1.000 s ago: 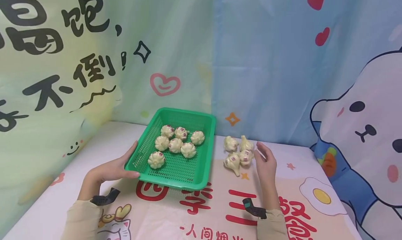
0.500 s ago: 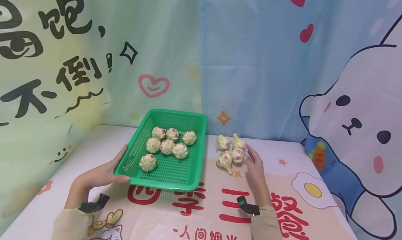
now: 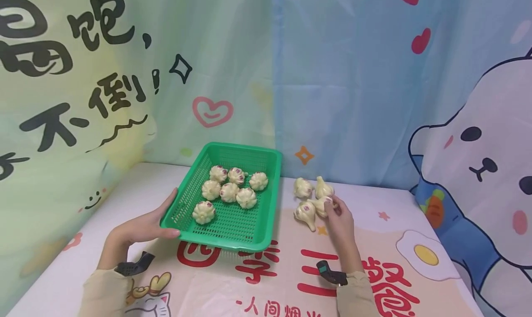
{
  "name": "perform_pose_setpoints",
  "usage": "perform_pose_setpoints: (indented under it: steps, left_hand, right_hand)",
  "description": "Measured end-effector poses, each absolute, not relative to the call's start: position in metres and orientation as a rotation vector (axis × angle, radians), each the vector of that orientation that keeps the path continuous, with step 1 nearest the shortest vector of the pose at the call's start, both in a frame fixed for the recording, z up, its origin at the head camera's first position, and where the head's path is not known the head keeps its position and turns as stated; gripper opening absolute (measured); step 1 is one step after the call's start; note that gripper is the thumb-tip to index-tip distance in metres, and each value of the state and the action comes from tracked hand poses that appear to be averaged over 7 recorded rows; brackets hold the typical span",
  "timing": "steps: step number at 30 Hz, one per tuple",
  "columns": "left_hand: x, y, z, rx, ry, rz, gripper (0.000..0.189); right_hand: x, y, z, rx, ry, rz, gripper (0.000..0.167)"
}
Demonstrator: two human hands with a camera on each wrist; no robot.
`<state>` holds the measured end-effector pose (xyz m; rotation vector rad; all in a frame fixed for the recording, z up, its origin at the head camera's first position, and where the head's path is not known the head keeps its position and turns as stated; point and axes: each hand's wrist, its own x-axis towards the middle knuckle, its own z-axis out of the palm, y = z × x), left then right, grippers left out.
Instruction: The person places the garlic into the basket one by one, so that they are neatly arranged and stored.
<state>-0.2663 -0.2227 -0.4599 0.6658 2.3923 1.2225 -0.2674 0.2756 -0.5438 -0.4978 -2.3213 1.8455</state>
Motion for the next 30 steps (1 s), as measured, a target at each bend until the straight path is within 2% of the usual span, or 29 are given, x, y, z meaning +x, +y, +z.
perform_pose_setpoints:
  steps: [9,15,21,30]
  left_hand:
    - [-0.267,-0.221,-0.459,0.639,2.392,1.220,0.116]
    - [-0.266,-0.221,-0.458,0.651,2.401,1.203,0.117]
    - [-0.266,-0.220,-0.458,0.643,2.399,1.206,0.117]
    - [-0.266,-0.221,-0.459,0.651,2.385,1.228,0.117]
  right_hand:
    - [-0.268,0.274,-0.549,-0.571,-2.305,1.767,0.063]
    - [-0.267,0.275,-0.549,-0.618,-2.328,1.770,0.067]
    - [-0.263,0.277,-0.545,-0.514,-2.394,1.737,0.073]
    - [-0.262,0.283,-0.534,-0.358,-2.652,1.450,0.067]
